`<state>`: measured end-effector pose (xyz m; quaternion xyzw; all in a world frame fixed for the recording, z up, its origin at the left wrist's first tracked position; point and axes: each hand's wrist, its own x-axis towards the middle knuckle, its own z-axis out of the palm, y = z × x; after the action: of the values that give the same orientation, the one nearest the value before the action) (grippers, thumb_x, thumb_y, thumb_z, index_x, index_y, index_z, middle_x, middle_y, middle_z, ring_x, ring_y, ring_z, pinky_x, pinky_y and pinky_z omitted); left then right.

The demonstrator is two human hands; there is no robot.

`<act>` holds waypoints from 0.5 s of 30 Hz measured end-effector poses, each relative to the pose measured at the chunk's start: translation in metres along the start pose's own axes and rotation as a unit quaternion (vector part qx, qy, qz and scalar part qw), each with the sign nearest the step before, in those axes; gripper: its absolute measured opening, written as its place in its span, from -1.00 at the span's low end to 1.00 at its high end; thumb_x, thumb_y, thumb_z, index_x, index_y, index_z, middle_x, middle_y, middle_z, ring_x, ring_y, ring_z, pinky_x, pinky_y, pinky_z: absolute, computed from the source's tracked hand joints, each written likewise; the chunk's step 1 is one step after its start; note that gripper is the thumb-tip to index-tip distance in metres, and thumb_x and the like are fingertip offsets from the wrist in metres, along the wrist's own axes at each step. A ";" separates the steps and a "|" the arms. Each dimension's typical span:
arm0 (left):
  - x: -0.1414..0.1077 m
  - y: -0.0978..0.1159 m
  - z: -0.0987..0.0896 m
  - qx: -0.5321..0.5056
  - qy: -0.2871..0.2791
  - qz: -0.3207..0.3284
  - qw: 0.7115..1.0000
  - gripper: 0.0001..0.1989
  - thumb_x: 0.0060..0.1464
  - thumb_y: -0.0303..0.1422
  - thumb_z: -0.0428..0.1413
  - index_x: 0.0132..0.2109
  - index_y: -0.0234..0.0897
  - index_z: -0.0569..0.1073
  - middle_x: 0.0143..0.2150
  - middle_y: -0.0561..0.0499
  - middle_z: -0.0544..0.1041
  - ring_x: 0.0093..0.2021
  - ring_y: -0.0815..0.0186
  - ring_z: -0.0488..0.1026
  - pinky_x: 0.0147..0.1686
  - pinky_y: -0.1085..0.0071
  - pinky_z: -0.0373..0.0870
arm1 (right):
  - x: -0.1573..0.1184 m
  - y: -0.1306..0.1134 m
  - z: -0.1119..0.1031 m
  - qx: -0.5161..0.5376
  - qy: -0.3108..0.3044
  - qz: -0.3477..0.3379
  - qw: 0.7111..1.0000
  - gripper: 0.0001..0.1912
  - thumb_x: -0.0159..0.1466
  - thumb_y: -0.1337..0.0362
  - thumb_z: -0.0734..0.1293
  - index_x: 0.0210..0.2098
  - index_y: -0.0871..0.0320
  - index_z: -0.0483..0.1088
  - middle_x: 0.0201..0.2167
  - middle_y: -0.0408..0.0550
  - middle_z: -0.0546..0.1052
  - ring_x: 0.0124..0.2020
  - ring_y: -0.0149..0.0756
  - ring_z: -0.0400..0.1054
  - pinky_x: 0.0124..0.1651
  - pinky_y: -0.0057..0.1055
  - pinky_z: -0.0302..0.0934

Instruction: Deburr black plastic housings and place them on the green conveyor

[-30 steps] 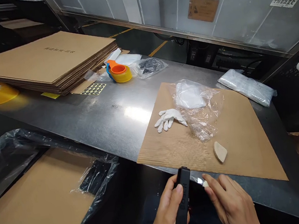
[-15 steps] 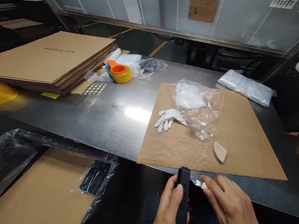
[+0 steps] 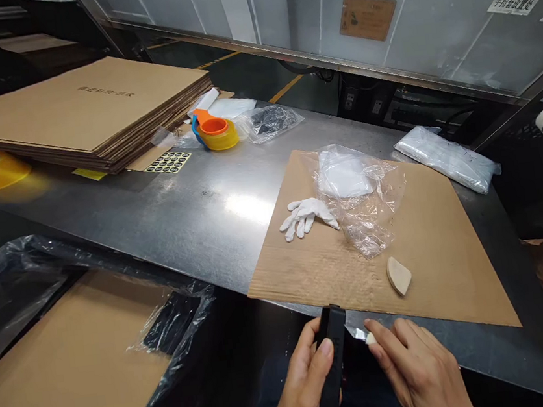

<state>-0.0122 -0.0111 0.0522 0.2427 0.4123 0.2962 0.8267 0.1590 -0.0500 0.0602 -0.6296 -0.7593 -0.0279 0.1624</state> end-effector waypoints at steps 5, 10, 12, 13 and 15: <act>0.000 -0.001 -0.001 0.008 -0.003 -0.017 1.000 -0.53 0.07 -0.03 0.01 0.03 -0.20 0.20 -0.50 0.14 0.30 -0.69 0.57 0.10 -0.69 0.57 -0.02 | 0.000 0.004 0.003 0.019 0.028 0.016 0.999 -0.71 0.35 0.25 0.13 -0.05 0.20 0.38 -0.54 -0.11 0.33 -0.52 -0.37 0.24 -0.45 -0.45 0.05; 0.002 -0.001 -0.003 0.021 0.004 -0.015 1.000 -0.51 0.07 -0.01 0.00 0.02 -0.24 0.21 -0.49 0.11 0.33 -0.71 0.56 0.15 -0.69 0.56 0.00 | 0.000 0.005 0.006 0.059 0.028 0.025 0.998 -0.69 0.34 0.29 0.14 0.01 0.23 0.33 -0.53 -0.10 0.34 -0.50 -0.36 0.27 -0.44 -0.45 0.10; 0.002 -0.002 -0.003 0.024 0.004 -0.017 1.000 -0.52 0.08 -0.01 -0.01 0.02 -0.24 0.21 -0.50 0.11 0.33 -0.70 0.55 0.15 -0.70 0.56 0.00 | -0.001 0.005 0.007 0.090 0.017 0.042 0.995 -0.71 0.34 0.29 0.13 0.00 0.20 0.33 -0.50 -0.08 0.37 -0.47 -0.35 0.31 -0.42 -0.46 0.14; 0.002 -0.002 -0.003 0.024 0.002 -0.017 1.000 -0.52 0.08 -0.02 -0.01 0.02 -0.24 0.21 -0.50 0.12 0.32 -0.70 0.55 0.15 -0.70 0.56 0.00 | -0.001 0.004 0.007 0.108 0.009 0.051 0.993 -0.71 0.35 0.28 0.12 -0.01 0.18 0.33 -0.48 -0.08 0.38 -0.46 -0.35 0.33 -0.41 -0.47 0.15; 0.002 -0.002 -0.003 0.017 -0.003 -0.014 1.000 -0.52 0.07 -0.02 0.00 0.02 -0.23 0.22 -0.50 0.13 0.31 -0.70 0.56 0.13 -0.69 0.56 0.01 | -0.001 0.002 0.006 0.148 -0.014 0.069 0.987 -0.73 0.35 0.27 0.11 -0.03 0.14 0.33 -0.44 -0.07 0.42 -0.42 -0.34 0.36 -0.39 -0.48 0.18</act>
<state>-0.0128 -0.0104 0.0480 0.2522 0.4181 0.2768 0.8276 0.1603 -0.0491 0.0542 -0.6497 -0.7122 0.1045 0.2445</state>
